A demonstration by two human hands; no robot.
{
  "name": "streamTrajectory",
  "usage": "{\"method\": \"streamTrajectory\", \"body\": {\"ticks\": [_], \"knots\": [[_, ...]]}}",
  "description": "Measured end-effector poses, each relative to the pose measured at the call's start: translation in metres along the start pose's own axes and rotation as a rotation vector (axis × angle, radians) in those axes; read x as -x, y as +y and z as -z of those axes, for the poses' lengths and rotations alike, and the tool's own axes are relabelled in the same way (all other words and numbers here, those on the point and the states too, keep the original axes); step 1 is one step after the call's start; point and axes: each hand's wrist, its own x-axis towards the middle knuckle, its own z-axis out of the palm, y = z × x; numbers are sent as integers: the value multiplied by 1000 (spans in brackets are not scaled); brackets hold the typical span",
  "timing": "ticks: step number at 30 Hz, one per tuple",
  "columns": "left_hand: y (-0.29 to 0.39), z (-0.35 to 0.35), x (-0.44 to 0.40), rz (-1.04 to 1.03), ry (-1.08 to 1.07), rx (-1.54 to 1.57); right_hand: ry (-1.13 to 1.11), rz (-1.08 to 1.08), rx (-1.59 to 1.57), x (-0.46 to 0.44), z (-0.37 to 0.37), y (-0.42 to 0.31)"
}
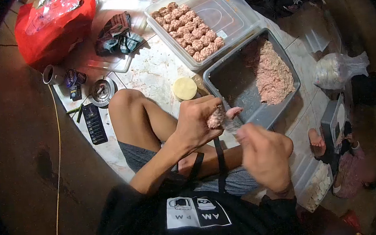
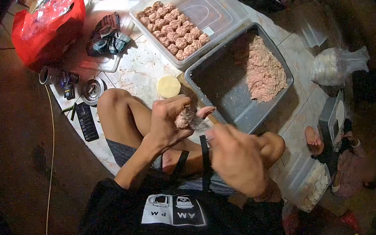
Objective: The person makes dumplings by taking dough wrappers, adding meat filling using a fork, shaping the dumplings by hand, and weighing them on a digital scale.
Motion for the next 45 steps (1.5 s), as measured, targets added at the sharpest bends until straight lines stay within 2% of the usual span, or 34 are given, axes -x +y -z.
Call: {"method": "streamTrajectory", "body": {"ticks": [1,2,4,6,8,9,11,13,15,17,20,21,23,25,26,29,30,33,34,35,37,40,42,45], "knots": [[2,0,-1,41,6,-76,-29,6,25,0,0,0],[2,1,-6,154,-6,48,-57,9,49,-1,-1,0],[-4,2,-14,402,-30,300,148,-43,17,-11,10,22],[-31,-5,0,214,92,441,256,-83,32,-12,18,41],[-33,18,10,183,244,424,291,-106,94,-14,22,52],[-14,40,12,253,330,338,265,-110,72,-15,18,63],[-4,38,9,171,289,420,216,-118,34,-20,-10,98],[-16,20,20,80,80,160,255,-85,100,-43,-51,137],[-14,-8,14,185,107,177,123,-182,192,-77,-97,188],[-10,-19,11,399,-9,675,100,-271,305,-103,-124,219],[-24,1,20,81,231,371,192,-283,370,-134,-126,249],[0,15,15,358,236,742,182,-300,385,-142,-125,259],[-12,19,20,209,74,547,163,-330,411,-154,-126,271],[-20,7,22,180,47,371,204,-322,344,-163,-134,272],[-22,2,23,253,64,381,211,-321,308,-166,-138,272],[-25,-19,9,493,98,649,153,-272,209,-159,-145,257],[-24,-18,9,420,-12,522,130,-245,179,-155,-140,249],[-40,-28,27,251,54,497,40,-170,72,-126,-114,213],[-38,-21,26,416,79,488,33,-193,-48,-115,-97,192],[-44,-20,21,298,153,530,22,-217,-170,-101,-79,170],[-47,-14,22,403,-24,535,154,-68,-244,-71,-56,134],[-36,-14,18,449,-132,559,185,170,-183,-35,-42,74],[-31,-10,18,345,-149,537,190,371,-98,-21,-52,63],[-33,-7,17,200,-155,453,187,301,-131,-13,-41,64]]}}
